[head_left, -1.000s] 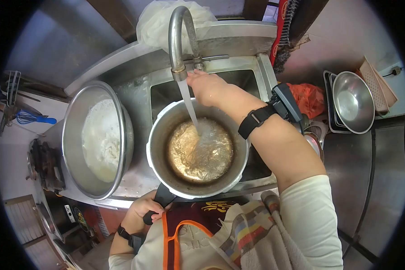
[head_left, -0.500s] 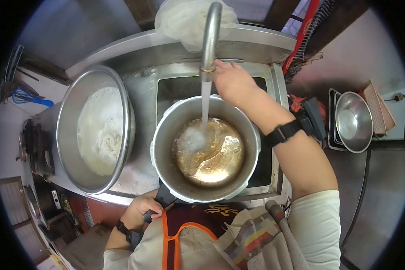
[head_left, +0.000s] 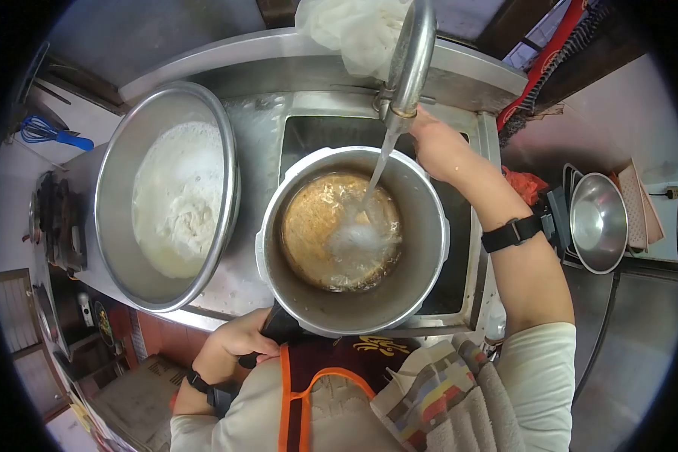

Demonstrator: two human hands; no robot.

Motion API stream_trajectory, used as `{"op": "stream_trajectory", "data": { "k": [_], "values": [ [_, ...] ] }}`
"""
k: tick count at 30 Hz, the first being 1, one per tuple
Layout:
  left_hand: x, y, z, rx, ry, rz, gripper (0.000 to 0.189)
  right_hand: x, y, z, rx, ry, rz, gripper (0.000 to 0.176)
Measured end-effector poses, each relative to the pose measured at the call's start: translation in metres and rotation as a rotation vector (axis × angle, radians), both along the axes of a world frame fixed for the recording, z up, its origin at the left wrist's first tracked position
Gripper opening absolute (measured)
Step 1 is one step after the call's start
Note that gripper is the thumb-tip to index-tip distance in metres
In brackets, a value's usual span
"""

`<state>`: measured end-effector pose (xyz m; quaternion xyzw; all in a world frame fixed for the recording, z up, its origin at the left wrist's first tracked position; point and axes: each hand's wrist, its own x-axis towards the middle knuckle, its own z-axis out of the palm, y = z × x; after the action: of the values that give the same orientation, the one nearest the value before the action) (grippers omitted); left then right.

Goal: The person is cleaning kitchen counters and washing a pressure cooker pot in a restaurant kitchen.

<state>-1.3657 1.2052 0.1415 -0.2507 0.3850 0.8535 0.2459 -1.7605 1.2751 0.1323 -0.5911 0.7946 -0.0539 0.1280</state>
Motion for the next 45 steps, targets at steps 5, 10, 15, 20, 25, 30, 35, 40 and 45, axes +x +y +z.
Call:
{"op": "stream_trajectory", "data": {
  "k": [5, 10, 15, 20, 25, 30, 35, 40, 45],
  "values": [
    [-0.004, 0.003, 0.008, -0.187, -0.042, -0.063, 0.038, -0.004, 0.007, -0.019, -0.045, 0.007, -0.027, 0.050],
    [-0.006, 0.008, 0.014, -0.221, -0.062, -0.007, 0.040, 0.010, 0.017, -0.023, -0.148, 0.045, -0.107, 0.048],
    [-0.009, 0.010, 0.023, -0.294, -0.093, -0.030, 0.043, 0.058, 0.046, 0.010, -0.641, 0.045, -0.273, 0.038],
    [-0.018, 0.014, 0.018, -0.338, -0.098, -0.012, 0.043, 0.165, 0.074, 0.003, -0.003, -0.877, 0.011, 0.047],
    [-0.037, 0.034, 0.024, -0.496, -0.184, 0.044, 0.039, 0.169, 0.058, -0.044, 0.264, -1.358, 0.174, 0.059],
    [-0.040, 0.036, 0.020, -0.430, -0.167, 0.044, 0.036, 0.128, 0.054, -0.084, 0.535, -0.063, 0.337, 0.052],
    [-0.046, 0.037, 0.019, -0.407, -0.121, 0.043, 0.032, 0.137, 0.047, -0.097, 0.501, -0.088, 0.214, 0.043],
    [-0.049, 0.037, 0.020, -0.411, -0.110, 0.025, 0.033, 0.159, 0.049, -0.073, 0.457, -1.063, 0.133, 0.039],
    [-0.047, 0.039, 0.019, -0.431, -0.128, 0.006, 0.033, 0.111, 0.082, -0.088, 0.230, 0.087, 0.349, 0.034]
  ]
}}
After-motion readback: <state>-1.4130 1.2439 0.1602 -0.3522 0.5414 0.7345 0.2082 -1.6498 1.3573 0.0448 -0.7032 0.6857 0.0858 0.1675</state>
